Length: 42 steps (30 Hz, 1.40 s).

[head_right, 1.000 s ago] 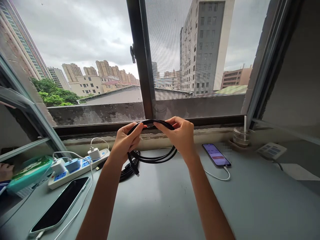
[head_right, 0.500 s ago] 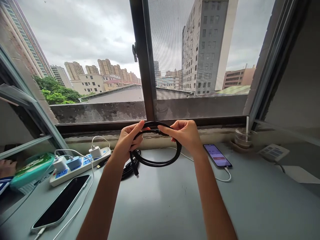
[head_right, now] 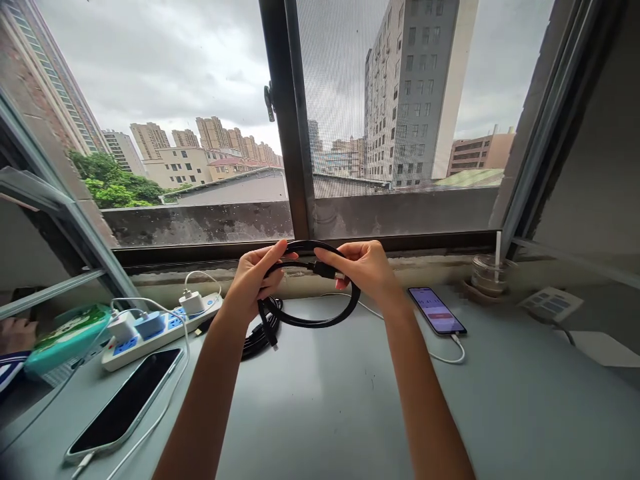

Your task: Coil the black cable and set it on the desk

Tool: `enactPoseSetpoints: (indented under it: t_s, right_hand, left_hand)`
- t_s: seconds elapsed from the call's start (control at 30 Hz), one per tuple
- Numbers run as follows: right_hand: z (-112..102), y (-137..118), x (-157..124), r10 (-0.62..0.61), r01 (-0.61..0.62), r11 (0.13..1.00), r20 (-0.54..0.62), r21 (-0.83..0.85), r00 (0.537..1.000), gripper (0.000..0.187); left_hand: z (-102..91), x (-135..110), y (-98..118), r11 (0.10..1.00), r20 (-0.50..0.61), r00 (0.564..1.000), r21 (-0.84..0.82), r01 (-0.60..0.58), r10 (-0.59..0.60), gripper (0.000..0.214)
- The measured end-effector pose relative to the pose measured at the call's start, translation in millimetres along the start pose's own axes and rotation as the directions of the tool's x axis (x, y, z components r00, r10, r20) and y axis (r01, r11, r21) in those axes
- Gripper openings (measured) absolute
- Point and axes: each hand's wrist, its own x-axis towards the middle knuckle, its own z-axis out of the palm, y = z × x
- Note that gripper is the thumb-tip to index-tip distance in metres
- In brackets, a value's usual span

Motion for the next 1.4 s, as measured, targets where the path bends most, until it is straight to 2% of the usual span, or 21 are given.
enactPoseSetpoints:
  t_s: [0.17, 0.3, 0.4, 0.53, 0.63, 0.67, 0.73, 0.83, 0.93, 1.03, 1.17, 1.4]
  right_hand:
    - [2.3, -3.8, -1.1, 0.019, -0.033, 0.994, 0.131, 0.1, 0.991, 0.038]
    - [3.3, -7.6, -3.5, -0.013, -0.008, 0.988, 0.138, 0.155, 0.99, 0.037]
    - [4.7, -8.5, -4.4, -0.041, 0.018, 0.985, 0.133, 0.172, 0.99, 0.046]
    - [7.4, -9.5, -6.1, -0.157, 0.15, 0.978, 0.039, 0.144, 0.987, 0.047]
    - [8.4, -10.4, -8.0, -0.288, 0.284, 0.957, 0.051, 0.065, 0.956, 0.058]
    - [8.4, -10.2, -8.2, -0.327, 0.326, 0.945, 0.076, 0.028, 0.942, 0.057]
    - [8.7, -8.7, -7.8, -0.384, 0.388, 0.921, 0.101, -0.025, 0.918, 0.042]
    - [10.1, -5.5, -5.4, -0.409, 0.412, 0.91, 0.05, -0.052, 0.911, 0.024]
    - [12.1, -3.5, -3.0, -0.411, 0.404, 0.909, -0.052, -0.103, 0.91, 0.023]
    - [13.2, -2.8, -1.3, -0.465, 0.438, 0.879, -0.133, -0.188, 0.875, 0.021]
    - [12.8, -1.7, 0.3, -0.534, 0.475, 0.831, -0.175, -0.288, 0.827, 0.018]
    - [12.5, 0.4, 0.7, -0.561, 0.461, 0.801, -0.212, -0.382, 0.8, 0.023]
  left_hand:
    - [0.1, -0.7, 0.7, 0.999, 0.037, 0.999, -0.037, 0.01, -0.008, 0.042]
    - [1.6, -0.1, -1.2, 0.996, 0.071, 0.997, -0.087, 0.014, -0.007, 0.041]
    - [2.0, 0.8, -2.1, 0.996, 0.099, 0.995, -0.082, 0.023, -0.015, 0.041]
    - [2.3, 3.4, -4.1, 0.996, 0.103, 0.993, -0.062, 0.059, -0.052, 0.043]
    - [3.7, 4.6, -5.7, 0.997, 0.042, 0.997, -0.048, 0.066, -0.064, 0.048]
    - [4.4, 4.5, -5.9, 0.998, 0.023, 0.998, -0.04, 0.057, -0.056, 0.049]
    - [6.3, 3.6, -5.5, 0.999, 0.008, 0.999, -0.024, 0.043, -0.043, 0.048]
    - [10.1, 1.6, -4.7, 0.998, 0.028, 0.998, -0.018, 0.056, -0.056, 0.044]
    - [14.8, 0.7, -5.2, 0.997, 0.046, 0.996, -0.021, 0.08, -0.079, 0.041]
    - [19.2, 0.6, -5.8, 0.992, 0.058, 0.991, -0.019, 0.123, -0.122, 0.043]
    - [21.6, 0.2, -5.0, 0.985, 0.106, 0.981, -0.033, 0.168, -0.164, 0.048]
    - [22.9, 0.7, -6.8, 0.98, 0.149, 0.973, -0.057, 0.188, -0.178, 0.053]
